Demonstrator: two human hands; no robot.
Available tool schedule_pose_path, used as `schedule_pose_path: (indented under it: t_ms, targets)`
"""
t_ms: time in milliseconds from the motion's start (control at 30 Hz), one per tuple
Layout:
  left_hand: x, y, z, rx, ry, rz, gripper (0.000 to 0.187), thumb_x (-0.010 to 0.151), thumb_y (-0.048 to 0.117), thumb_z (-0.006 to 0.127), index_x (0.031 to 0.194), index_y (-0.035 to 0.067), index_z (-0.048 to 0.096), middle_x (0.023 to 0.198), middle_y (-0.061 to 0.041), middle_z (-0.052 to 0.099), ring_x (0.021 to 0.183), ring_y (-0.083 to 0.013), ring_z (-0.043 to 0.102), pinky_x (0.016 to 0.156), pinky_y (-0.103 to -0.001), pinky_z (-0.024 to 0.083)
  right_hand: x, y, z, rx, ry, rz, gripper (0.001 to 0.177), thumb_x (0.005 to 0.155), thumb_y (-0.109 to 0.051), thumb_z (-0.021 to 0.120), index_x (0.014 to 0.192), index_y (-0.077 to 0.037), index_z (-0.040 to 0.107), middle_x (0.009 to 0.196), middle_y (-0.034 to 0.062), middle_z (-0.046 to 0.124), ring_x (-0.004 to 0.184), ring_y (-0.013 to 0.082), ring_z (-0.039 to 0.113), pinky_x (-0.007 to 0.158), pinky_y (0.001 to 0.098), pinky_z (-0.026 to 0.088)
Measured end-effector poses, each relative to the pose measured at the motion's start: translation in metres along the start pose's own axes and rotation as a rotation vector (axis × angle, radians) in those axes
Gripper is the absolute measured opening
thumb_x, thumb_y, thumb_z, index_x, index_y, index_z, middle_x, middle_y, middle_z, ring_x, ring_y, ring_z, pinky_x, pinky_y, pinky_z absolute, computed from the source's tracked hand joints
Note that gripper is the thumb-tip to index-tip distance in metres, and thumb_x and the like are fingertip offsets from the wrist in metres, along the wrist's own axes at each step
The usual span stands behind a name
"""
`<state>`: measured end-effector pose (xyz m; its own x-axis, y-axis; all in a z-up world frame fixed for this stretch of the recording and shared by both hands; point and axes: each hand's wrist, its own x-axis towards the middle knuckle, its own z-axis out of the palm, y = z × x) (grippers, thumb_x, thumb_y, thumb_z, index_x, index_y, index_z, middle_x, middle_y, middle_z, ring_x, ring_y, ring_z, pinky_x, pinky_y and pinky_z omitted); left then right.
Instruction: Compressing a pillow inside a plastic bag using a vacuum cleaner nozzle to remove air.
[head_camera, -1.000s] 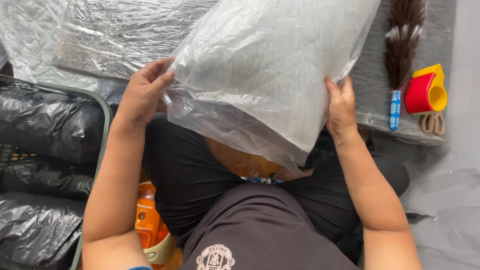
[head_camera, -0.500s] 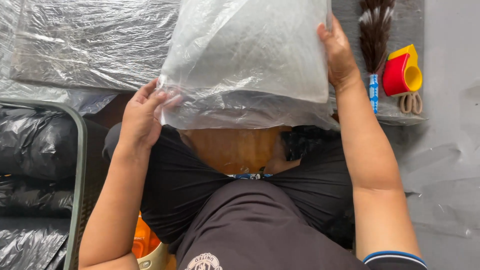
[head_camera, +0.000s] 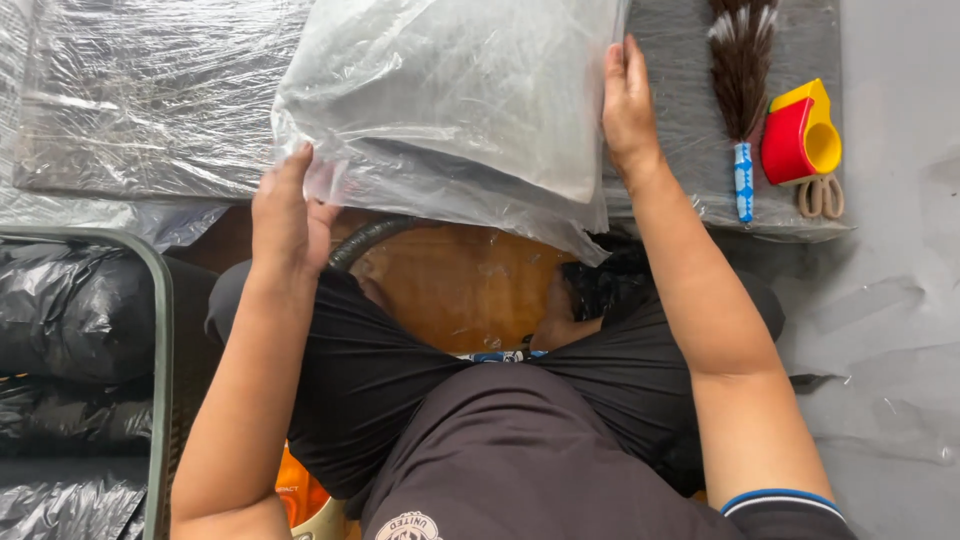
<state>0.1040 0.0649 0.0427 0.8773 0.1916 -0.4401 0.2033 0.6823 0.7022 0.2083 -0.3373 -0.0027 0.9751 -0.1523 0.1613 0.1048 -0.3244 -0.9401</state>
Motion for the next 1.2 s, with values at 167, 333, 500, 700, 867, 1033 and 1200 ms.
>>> schedule_pose_path:
  t_ms: [167, 333, 500, 700, 867, 1033, 1200]
  targets:
    - [-0.024, -0.021, -0.002, 0.078, -0.157, -0.119, 0.037, 0.097, 0.021, 0.064, 0.125, -0.001, 0.056, 0.107, -0.012, 0.065, 0.100, -0.0254, 0.069, 0.084, -0.036, 0.060, -0.063, -0.073, -0.020, 0.018, -0.202, 0.420, 0.081, 0.093, -0.065, 0.036, 0.141, -0.002, 0.050, 0.128, 0.0149, 0.061, 0.096, 0.0190, 0.061, 0.080, 0.0330, 0.054]
    - [-0.012, -0.044, -0.027, 0.055, -0.057, 0.013, 0.016, 0.100, 0.015, 0.068, 0.110, 0.006, 0.059, 0.097, -0.013, 0.076, 0.083, -0.0304, 0.079, 0.075, -0.051, 0.070, -0.100, -0.022, -0.043, 0.082, -0.181, 0.547, 0.041, 0.097, -0.047, 0.077, 0.106, -0.008, 0.072, 0.084, 0.0024, 0.072, 0.070, 0.0144, 0.072, 0.058, 0.0301, 0.061]
    - [-0.032, -0.035, -0.034, 0.011, 0.000, 0.065, 0.008, 0.105, 0.018, 0.063, 0.104, 0.011, 0.059, 0.091, -0.009, 0.073, 0.077, -0.0259, 0.074, 0.069, -0.042, 0.068, -0.126, -0.057, -0.040, 0.244, -0.012, 0.584, 0.036, 0.100, -0.046, 0.069, 0.116, -0.015, 0.063, 0.093, -0.0044, 0.065, 0.081, 0.0075, 0.070, 0.065, 0.0220, 0.062]
    - [-0.067, -0.067, 0.005, 0.223, -0.203, -0.203, 0.042, 0.100, 0.041, 0.060, 0.121, 0.005, 0.051, 0.117, -0.018, 0.063, 0.110, -0.0402, 0.068, 0.089, -0.063, 0.060, -0.154, -0.044, -0.036, 0.219, -0.092, 0.469, 0.023, 0.100, -0.026, 0.075, 0.100, -0.004, 0.068, 0.083, 0.0042, 0.071, 0.075, 0.0086, 0.067, 0.069, 0.0282, 0.062]
    - [-0.079, -0.107, 0.052, 0.319, -0.307, -0.258, 0.050, 0.098, 0.034, 0.067, 0.124, -0.005, 0.053, 0.112, -0.015, 0.051, 0.105, -0.0425, 0.069, 0.088, -0.058, 0.063, -0.157, -0.047, -0.037, 0.184, -0.063, 0.381, 0.021, 0.097, -0.023, 0.078, 0.098, -0.005, 0.068, 0.073, 0.0030, 0.068, 0.064, 0.0081, 0.067, 0.063, 0.0233, 0.059]
    - [-0.080, -0.143, 0.057, 0.300, -0.333, -0.215, 0.036, 0.101, 0.025, 0.065, 0.117, -0.007, 0.065, 0.101, -0.022, 0.065, 0.085, -0.0412, 0.075, 0.082, -0.052, 0.067, -0.160, -0.026, -0.055, 0.158, -0.042, 0.369, 0.024, 0.100, -0.024, 0.075, 0.093, -0.003, 0.067, 0.065, 0.0088, 0.066, 0.053, 0.0146, 0.069, 0.054, 0.0266, 0.060]
    - [-0.077, -0.153, 0.041, 0.321, -0.389, -0.168, 0.028, 0.103, 0.019, 0.062, 0.112, -0.008, 0.066, 0.091, -0.023, 0.072, 0.080, -0.0356, 0.078, 0.075, -0.046, 0.067, -0.163, -0.008, -0.058, 0.203, -0.018, 0.414, 0.019, 0.101, -0.021, 0.073, 0.098, -0.002, 0.068, 0.069, 0.0073, 0.065, 0.054, 0.0139, 0.069, 0.058, 0.0280, 0.062]
